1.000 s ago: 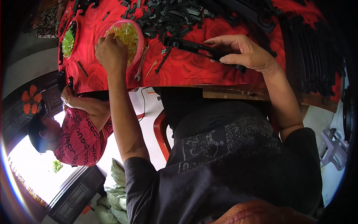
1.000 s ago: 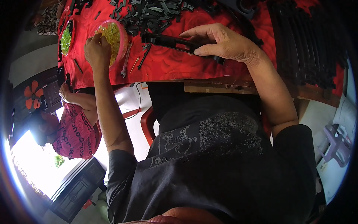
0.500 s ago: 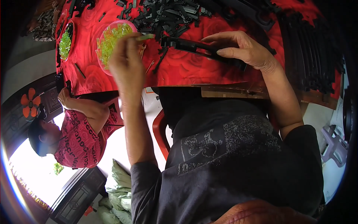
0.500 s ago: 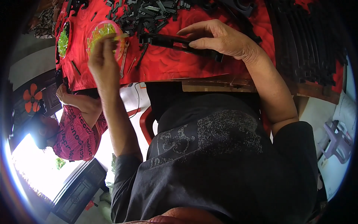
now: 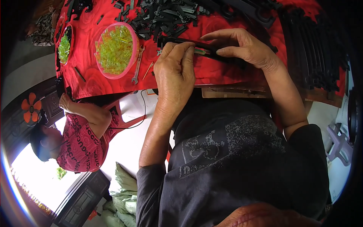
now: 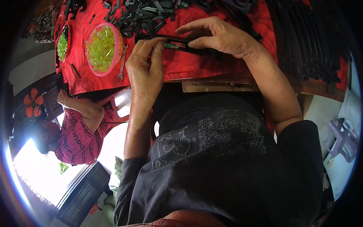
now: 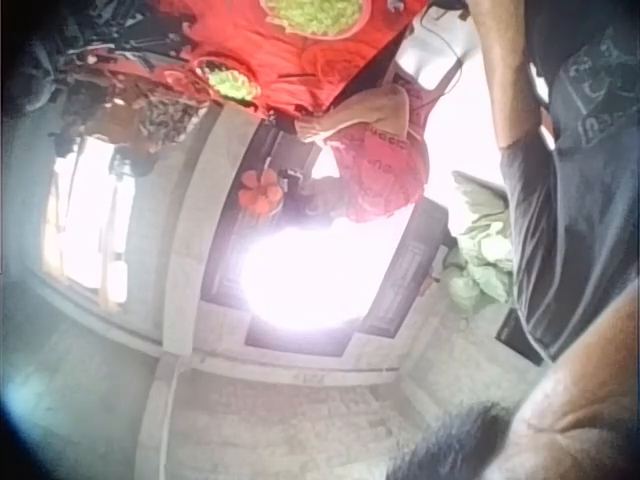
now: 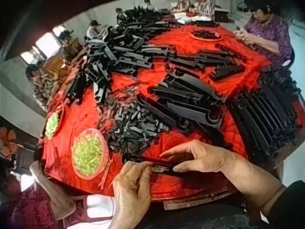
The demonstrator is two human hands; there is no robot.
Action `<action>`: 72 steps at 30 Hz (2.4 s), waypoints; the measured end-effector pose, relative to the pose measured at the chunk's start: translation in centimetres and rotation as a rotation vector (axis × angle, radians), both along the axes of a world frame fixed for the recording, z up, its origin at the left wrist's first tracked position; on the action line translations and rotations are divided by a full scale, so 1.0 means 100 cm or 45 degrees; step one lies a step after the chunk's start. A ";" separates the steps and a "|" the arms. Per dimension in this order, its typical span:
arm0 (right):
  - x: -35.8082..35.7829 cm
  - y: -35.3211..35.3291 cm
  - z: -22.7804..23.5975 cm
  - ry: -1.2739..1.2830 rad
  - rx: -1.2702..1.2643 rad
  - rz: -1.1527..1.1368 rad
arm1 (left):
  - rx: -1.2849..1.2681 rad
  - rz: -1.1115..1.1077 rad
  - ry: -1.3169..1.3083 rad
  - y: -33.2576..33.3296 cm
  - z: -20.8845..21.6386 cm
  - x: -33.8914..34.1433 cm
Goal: The person assembles plastic toy gun parts by picking up components, inserting small pieces into a black plastic casing, and pressing the casing parts together by hand.
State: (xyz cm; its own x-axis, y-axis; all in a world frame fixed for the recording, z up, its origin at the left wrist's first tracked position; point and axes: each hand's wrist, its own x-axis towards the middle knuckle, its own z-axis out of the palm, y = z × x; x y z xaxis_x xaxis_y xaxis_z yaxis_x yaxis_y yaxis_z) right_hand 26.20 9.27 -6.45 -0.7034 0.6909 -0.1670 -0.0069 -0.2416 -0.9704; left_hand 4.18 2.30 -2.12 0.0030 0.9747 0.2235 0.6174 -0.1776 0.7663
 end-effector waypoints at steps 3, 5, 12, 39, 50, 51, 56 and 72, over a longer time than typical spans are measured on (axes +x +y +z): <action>-0.001 0.000 0.000 0.046 -0.025 -0.037 | 0.008 0.016 0.026 -0.002 -0.002 0.004; 0.000 0.002 0.001 0.044 -0.030 -0.028 | -0.036 0.020 0.023 -0.002 -0.005 0.005; 0.000 0.001 0.007 -0.038 0.027 0.033 | -0.079 0.046 0.089 -0.004 -0.003 0.009; 0.000 -0.001 0.004 0.043 -0.017 -0.034 | 0.031 0.062 0.162 -0.015 -0.008 0.016; -0.003 -0.004 0.004 0.036 -0.010 -0.069 | -0.019 0.011 0.306 -0.012 0.005 0.009; -0.003 -0.004 0.005 0.039 -0.005 -0.068 | -0.020 0.010 0.306 -0.011 0.006 0.009; -0.004 -0.004 0.006 0.044 -0.003 -0.074 | -0.037 -0.018 0.312 -0.011 0.007 0.009; -0.006 -0.007 0.012 0.046 -0.009 -0.090 | -0.008 -0.076 0.127 -0.009 0.003 0.010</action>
